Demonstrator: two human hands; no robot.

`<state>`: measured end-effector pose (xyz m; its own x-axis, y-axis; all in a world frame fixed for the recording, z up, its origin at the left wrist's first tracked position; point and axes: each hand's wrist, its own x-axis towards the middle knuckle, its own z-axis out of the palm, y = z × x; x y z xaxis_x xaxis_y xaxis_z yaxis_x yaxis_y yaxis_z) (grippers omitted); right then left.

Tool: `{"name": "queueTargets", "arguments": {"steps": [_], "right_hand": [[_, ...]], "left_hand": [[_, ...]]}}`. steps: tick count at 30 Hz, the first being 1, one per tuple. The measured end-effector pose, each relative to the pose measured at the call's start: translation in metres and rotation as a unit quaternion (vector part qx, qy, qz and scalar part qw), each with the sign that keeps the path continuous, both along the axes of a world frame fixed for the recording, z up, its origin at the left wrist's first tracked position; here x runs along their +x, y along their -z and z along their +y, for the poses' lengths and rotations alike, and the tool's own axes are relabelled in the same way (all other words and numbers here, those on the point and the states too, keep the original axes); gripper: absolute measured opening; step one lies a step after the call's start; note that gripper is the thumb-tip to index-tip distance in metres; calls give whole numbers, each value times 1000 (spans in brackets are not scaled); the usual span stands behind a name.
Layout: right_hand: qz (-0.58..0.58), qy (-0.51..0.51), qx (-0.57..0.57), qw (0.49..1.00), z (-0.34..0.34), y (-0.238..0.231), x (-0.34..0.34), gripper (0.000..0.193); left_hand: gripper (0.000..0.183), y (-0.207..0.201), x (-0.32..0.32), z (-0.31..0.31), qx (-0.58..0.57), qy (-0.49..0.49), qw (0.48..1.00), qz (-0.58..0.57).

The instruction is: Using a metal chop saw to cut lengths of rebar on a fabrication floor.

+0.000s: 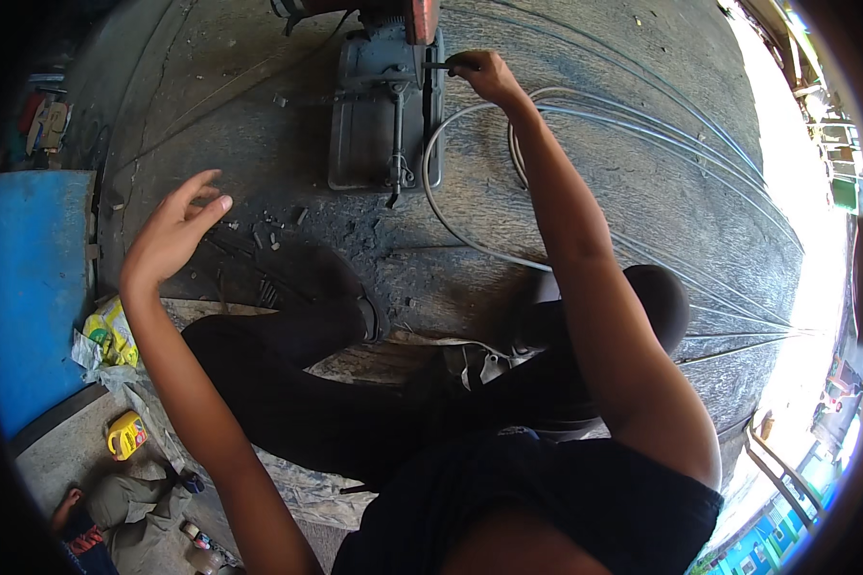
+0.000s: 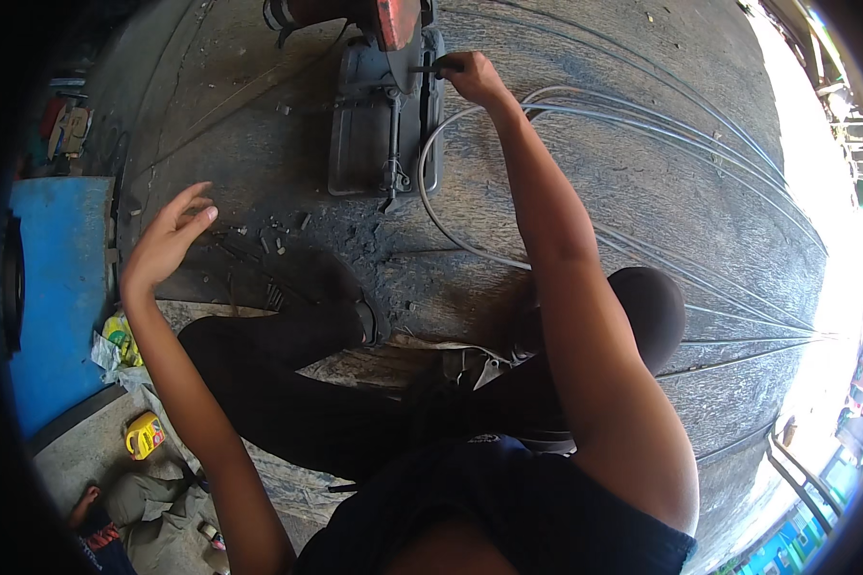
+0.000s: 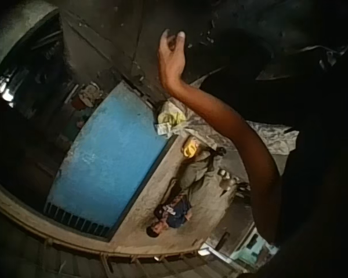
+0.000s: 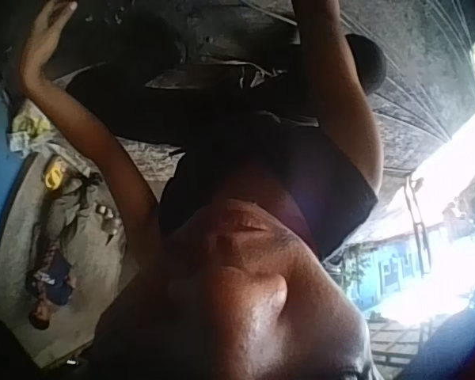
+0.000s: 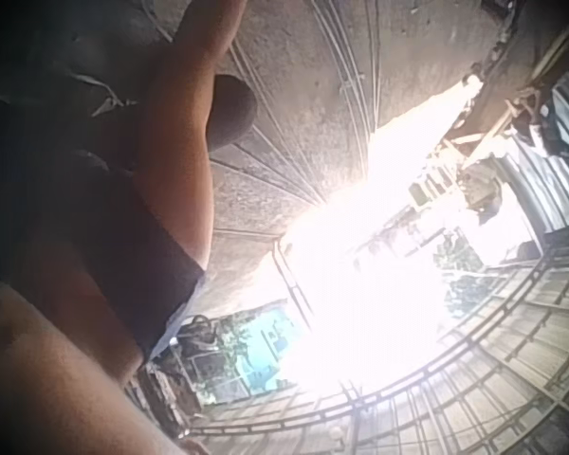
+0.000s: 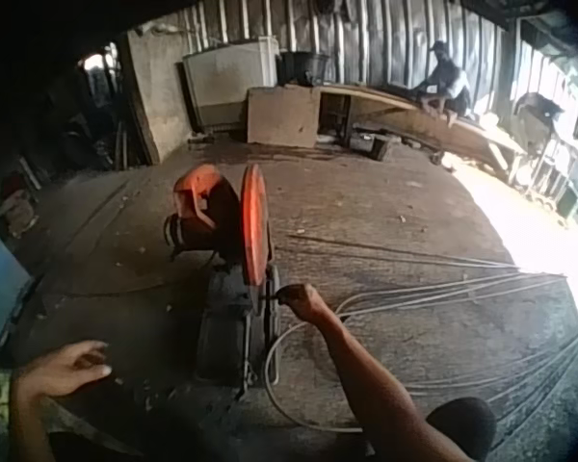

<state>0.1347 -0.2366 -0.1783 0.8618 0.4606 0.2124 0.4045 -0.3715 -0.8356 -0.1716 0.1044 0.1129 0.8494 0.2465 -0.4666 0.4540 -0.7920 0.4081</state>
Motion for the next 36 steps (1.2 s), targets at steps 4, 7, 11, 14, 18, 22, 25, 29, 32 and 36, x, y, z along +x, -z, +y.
{"name": "queueTargets", "arguments": {"steps": [4,7,11,14,18,22,25,29,32,36], "right_hand": [[10,-3,0,1000,-1,-1,-2,25],[9,-8,0,1000,0,-2,-3,25],[18,-13,2,1000,0,-3,-3,25],[17,-16,-1,1000,-1,-4,-4,26],[19,-12,-7,1000,-1,-4,-4,25],[28,-14,-7,999,0,-2,-3,25],[13,-19,-2,1000,-1,1,-2,25],[12,-20,8,1000,-1,4,-1,25],[11,-23,6,1000,0,5,1,25],[5,-18,3,1000,0,9,2,26]], "left_hand": [[66,0,0,0,4,1,1000,1],[66,0,0,0,4,2,1000,-2],[66,-1,0,0,13,5,1000,1],[66,-1,-1,1,12,4,1000,-1],[66,-1,-1,1,9,4,1000,-4],[66,-1,-1,0,7,2,1000,-4],[66,-1,-1,-1,9,2,1000,-4],[66,-2,0,-1,8,8,1000,-1],[66,-2,0,-1,5,7,1000,0],[65,-1,0,-1,3,7,1000,-4]]}}
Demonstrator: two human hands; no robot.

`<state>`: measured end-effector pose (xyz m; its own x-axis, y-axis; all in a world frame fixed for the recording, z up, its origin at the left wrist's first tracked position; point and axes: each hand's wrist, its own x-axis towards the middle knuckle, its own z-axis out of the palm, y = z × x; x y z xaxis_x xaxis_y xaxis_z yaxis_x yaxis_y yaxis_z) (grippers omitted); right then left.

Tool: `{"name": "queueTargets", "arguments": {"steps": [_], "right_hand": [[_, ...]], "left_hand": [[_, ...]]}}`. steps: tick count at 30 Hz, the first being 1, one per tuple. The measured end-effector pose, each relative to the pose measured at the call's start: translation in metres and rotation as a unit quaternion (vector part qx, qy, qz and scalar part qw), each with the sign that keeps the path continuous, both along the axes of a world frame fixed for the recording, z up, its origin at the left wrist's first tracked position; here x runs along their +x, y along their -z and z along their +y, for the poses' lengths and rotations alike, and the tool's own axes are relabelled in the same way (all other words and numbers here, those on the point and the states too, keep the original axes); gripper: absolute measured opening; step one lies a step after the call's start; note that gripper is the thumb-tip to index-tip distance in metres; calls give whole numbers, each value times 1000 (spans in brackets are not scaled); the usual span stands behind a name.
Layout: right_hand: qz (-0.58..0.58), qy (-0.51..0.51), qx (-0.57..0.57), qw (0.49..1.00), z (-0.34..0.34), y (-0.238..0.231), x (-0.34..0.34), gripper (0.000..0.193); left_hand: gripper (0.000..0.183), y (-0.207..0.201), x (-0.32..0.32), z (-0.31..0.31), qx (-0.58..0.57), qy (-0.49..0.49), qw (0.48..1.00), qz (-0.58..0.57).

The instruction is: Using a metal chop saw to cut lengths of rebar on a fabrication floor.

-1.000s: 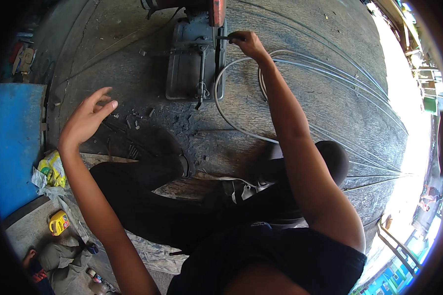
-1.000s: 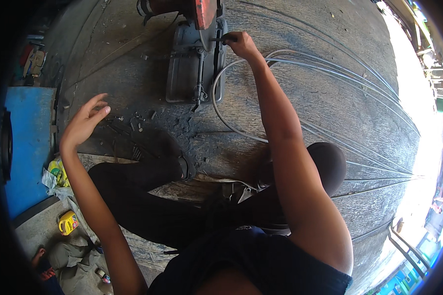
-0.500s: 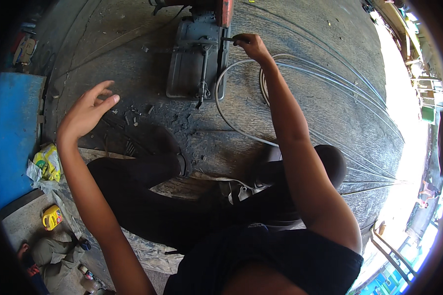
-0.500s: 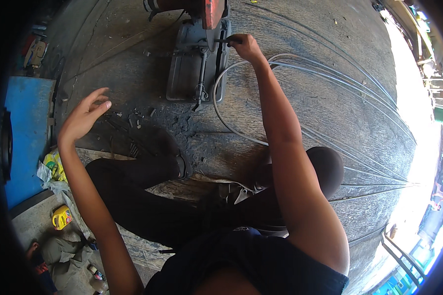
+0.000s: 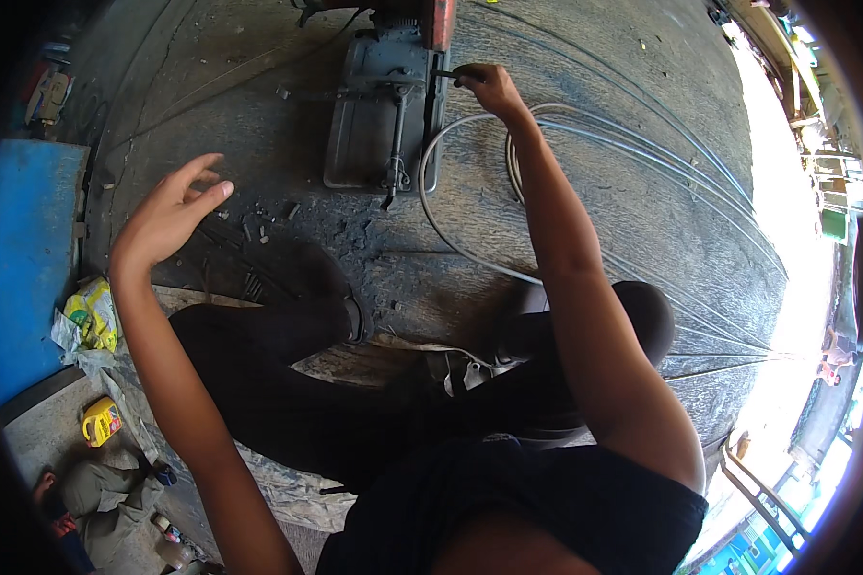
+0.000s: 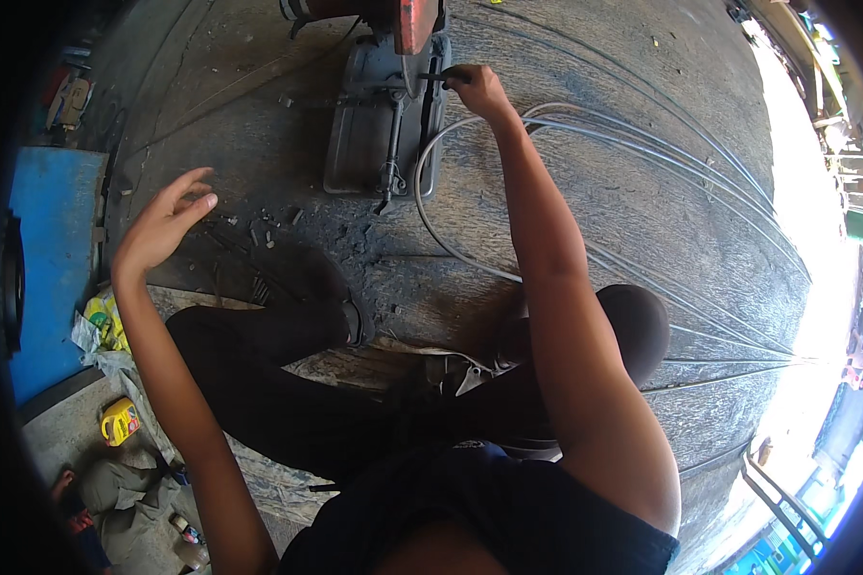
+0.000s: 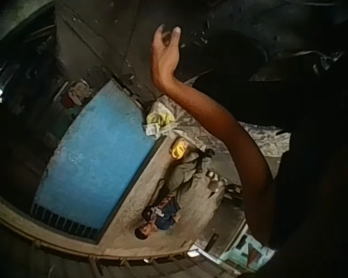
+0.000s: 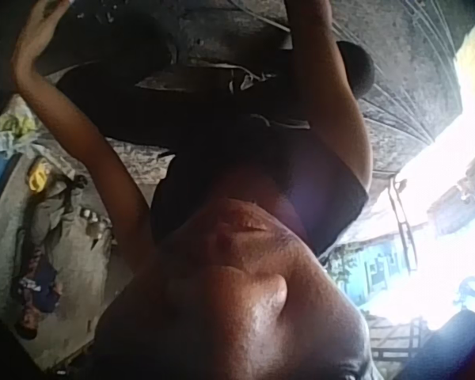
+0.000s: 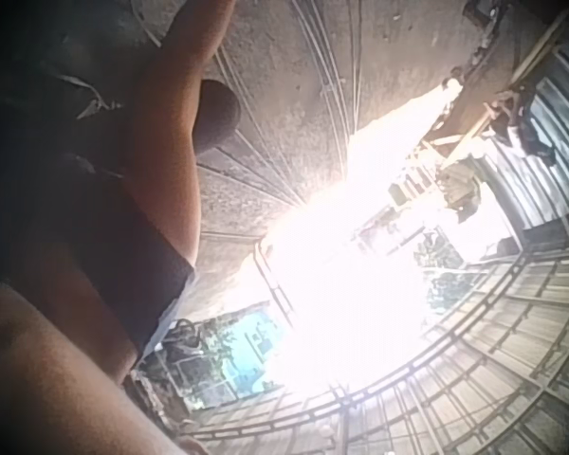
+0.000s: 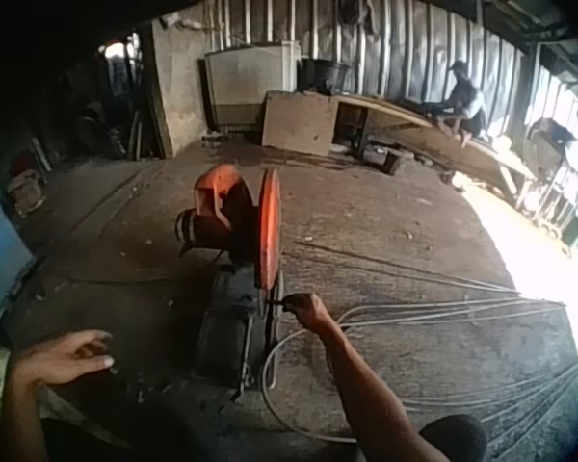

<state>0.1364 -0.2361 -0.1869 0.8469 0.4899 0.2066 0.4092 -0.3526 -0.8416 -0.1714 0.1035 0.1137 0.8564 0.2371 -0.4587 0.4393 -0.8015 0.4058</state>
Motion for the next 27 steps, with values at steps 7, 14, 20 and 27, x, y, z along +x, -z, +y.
{"name": "queueTargets", "arguments": {"steps": [7,14,20,27], "right_hand": [[22,14,16,1000,2,2,-6,28],[369,23,66,927,-46,17,-117,37],[509,-256,-195,799,-28,93,-248,33],[253,-193,-182,930,-5,116,-276,29]], "left_hand": [[64,0,1,-2,4,2,1000,1],[66,5,12,-7,9,27,1000,4],[63,8,13,-16,24,24,999,12],[62,21,5,-18,58,51,997,-6]]}}
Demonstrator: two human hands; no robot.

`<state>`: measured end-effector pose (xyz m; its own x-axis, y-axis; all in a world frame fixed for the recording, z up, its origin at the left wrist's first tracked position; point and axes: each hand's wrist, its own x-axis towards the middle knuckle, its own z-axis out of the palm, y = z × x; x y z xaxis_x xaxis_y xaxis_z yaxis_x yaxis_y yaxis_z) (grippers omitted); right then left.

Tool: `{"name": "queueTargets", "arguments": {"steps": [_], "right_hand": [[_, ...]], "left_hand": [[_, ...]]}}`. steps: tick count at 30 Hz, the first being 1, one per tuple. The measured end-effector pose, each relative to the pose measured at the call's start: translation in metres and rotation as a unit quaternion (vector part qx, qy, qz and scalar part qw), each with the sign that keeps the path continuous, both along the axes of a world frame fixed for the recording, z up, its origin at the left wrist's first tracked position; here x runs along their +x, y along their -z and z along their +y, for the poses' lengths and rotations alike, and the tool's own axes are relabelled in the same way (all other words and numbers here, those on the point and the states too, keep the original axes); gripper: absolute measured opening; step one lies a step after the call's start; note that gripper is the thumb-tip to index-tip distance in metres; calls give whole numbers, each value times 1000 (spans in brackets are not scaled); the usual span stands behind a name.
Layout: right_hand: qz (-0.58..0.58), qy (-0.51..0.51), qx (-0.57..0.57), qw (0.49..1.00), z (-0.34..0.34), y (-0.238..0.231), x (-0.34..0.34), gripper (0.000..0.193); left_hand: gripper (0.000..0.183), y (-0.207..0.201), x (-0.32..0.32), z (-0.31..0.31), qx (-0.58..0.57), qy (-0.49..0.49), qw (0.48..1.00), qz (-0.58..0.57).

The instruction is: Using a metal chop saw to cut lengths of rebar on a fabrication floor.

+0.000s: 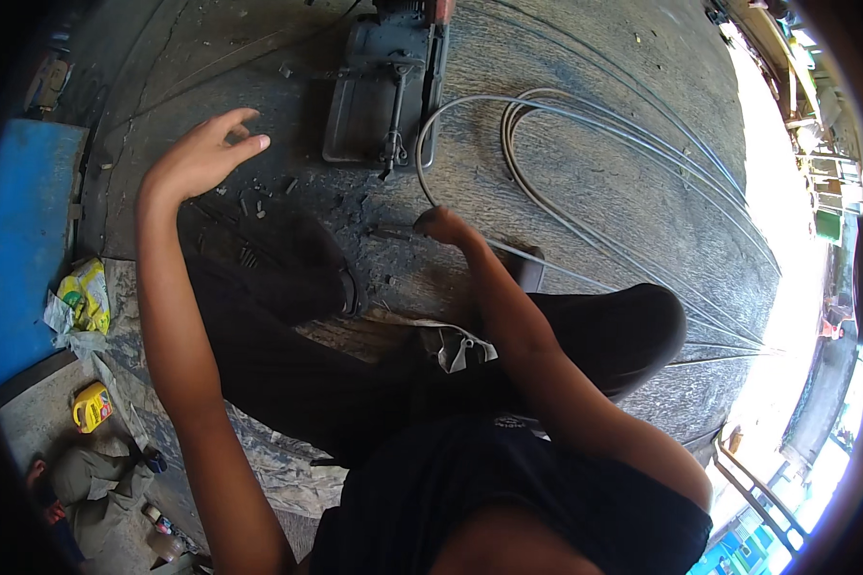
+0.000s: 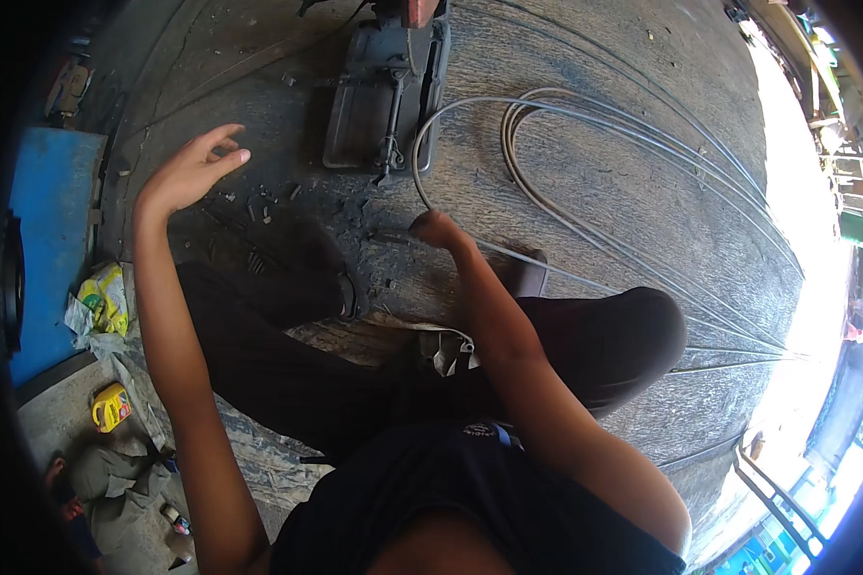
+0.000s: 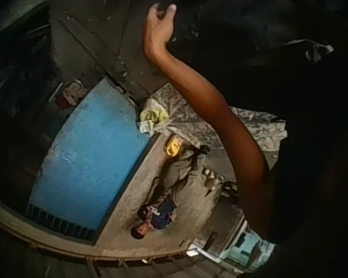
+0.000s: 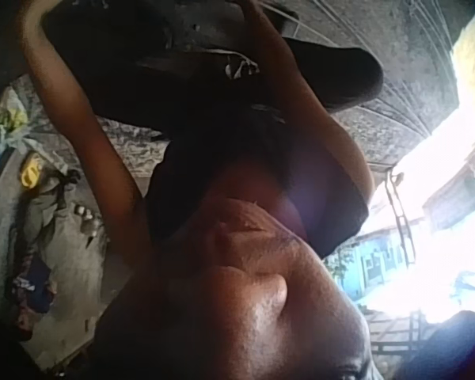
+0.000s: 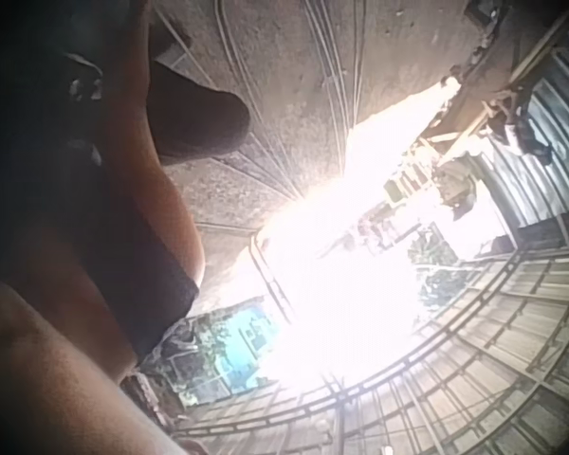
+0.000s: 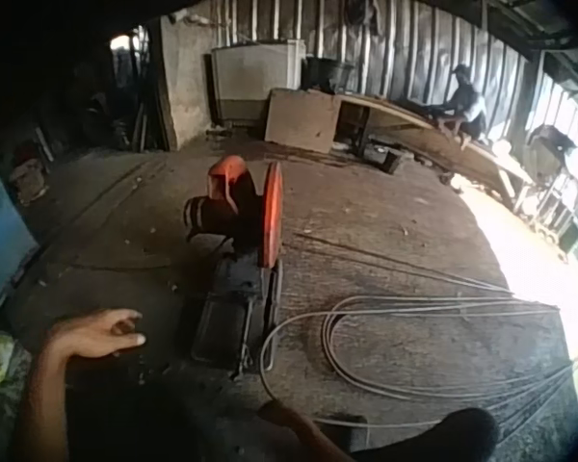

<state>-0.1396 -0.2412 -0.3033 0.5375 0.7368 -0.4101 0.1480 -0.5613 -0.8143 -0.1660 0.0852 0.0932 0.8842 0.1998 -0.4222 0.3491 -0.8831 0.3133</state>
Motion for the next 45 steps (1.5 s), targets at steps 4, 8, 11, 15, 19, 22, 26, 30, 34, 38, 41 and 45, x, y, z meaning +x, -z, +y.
{"name": "queueTargets", "arguments": {"steps": [4,8,11,15,19,22,26,30,34,38,41,45], "right_hand": [[46,241,-29,969,-24,-9,29,36],[-64,237,-109,963,-42,5,16,51],[155,155,-129,967,-46,13,2,67],[-40,190,-176,965,-41,-9,-15,69],[-85,221,-215,947,-31,-56,-17,71],[-94,224,-214,946,-28,-87,-9,67],[-108,231,-205,945,-23,-110,-12,65],[-125,226,-210,943,-21,-119,-22,64],[-115,219,-215,945,-18,-131,-33,63],[-114,231,-185,948,-1,-148,-44,65],[-100,203,-161,961,19,-156,-48,63],[-117,180,-114,970,55,-157,-54,63]], "left_hand": [[59,35,14,-16,-13,63,998,-23],[53,92,39,-32,-81,161,984,6],[46,137,62,-35,-8,166,985,36],[34,205,75,-45,-80,89,987,-104],[36,267,78,-63,-139,-17,970,-197],[47,295,86,-74,-180,-54,978,-93],[52,306,96,-90,-363,-163,917,-23],[50,304,101,-109,-477,-229,847,48],[37,303,102,-129,-607,-308,730,67],[32,300,97,-132,-638,-382,669,-3],[31,294,91,-116,-583,-414,694,-78],[31,286,78,-77,-546,-421,718,-99]]}}
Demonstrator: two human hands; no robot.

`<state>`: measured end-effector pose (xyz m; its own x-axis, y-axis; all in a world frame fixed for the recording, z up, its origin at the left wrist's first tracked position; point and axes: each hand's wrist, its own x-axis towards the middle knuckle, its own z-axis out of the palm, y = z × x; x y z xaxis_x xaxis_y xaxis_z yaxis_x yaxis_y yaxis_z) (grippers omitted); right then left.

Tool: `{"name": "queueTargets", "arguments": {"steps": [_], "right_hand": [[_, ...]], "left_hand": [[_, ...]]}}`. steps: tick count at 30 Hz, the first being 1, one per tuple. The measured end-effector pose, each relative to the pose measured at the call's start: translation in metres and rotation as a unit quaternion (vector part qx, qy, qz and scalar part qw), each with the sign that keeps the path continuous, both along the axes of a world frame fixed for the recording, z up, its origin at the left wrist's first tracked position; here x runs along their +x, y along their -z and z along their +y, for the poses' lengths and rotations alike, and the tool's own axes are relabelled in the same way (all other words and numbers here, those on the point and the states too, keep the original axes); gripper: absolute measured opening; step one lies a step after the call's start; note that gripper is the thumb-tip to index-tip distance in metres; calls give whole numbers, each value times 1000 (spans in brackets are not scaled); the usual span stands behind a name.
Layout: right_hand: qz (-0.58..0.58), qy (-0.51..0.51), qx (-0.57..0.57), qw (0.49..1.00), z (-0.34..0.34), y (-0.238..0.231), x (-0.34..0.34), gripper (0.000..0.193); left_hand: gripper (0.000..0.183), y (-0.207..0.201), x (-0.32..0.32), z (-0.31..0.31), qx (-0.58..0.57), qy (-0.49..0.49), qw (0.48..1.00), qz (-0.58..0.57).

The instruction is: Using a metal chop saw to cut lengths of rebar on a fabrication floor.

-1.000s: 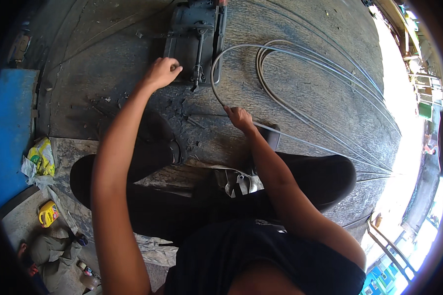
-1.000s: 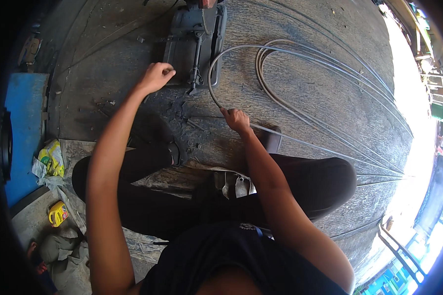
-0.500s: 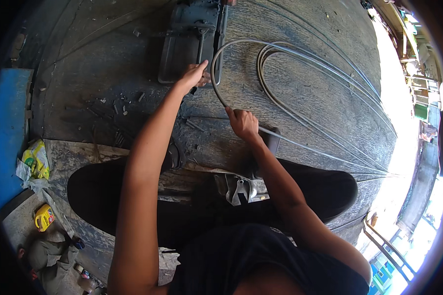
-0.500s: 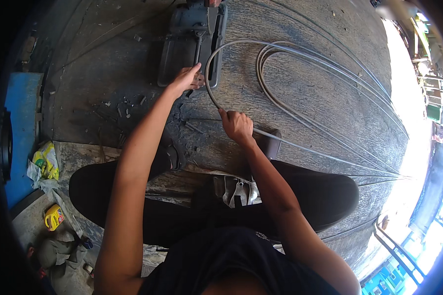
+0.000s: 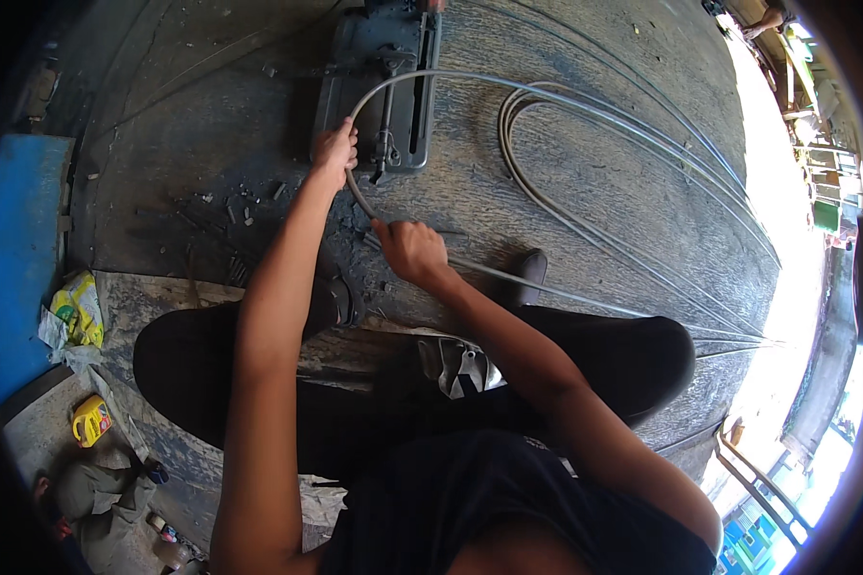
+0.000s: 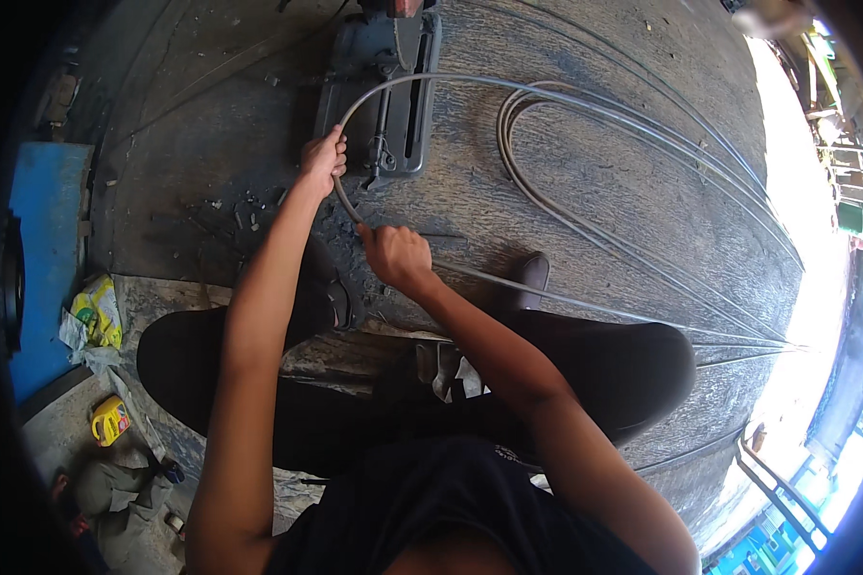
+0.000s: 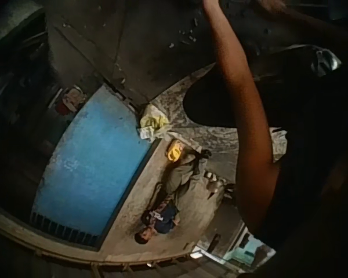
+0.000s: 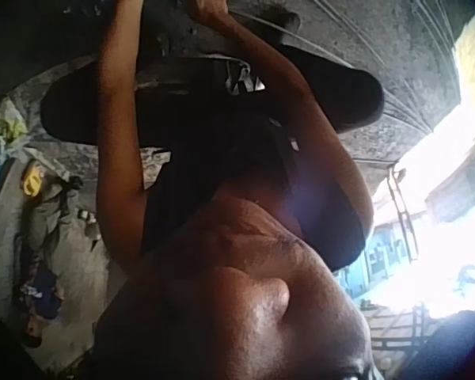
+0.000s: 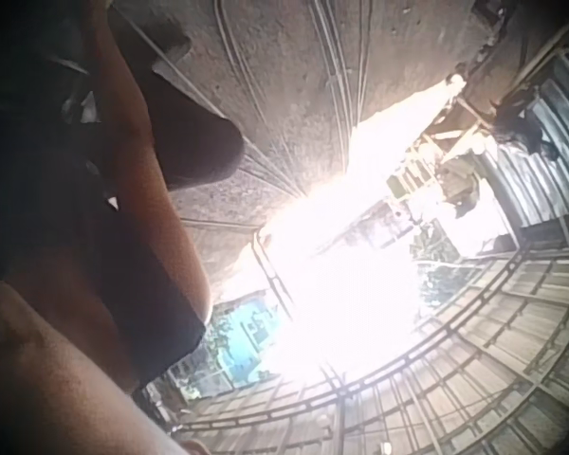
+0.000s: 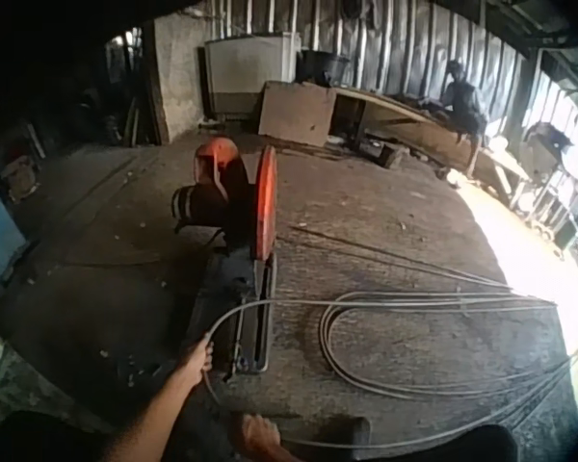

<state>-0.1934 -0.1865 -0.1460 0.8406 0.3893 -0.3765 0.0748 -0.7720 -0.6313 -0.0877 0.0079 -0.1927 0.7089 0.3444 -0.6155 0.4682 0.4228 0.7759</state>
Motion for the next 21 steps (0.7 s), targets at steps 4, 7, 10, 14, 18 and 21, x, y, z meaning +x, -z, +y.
{"name": "queueTargets", "arguments": {"steps": [4,7,10,14,18,21], "right_hand": [[44,-34,19,998,30,6,0,63],[41,-45,38,997,52,11,6,62],[31,-50,63,996,74,13,11,61],[77,-92,93,988,100,8,19,57],[89,-89,112,986,127,3,25,56],[98,-88,129,983,144,3,28,56]], "left_hand": [[32,1,-5,34,45,-16,999,18],[33,4,0,57,49,-21,998,13],[31,5,7,81,68,-20,997,17],[30,-1,7,115,91,-24,995,29],[29,-8,13,142,123,-27,991,43],[29,-10,15,158,132,-29,990,47]]}}
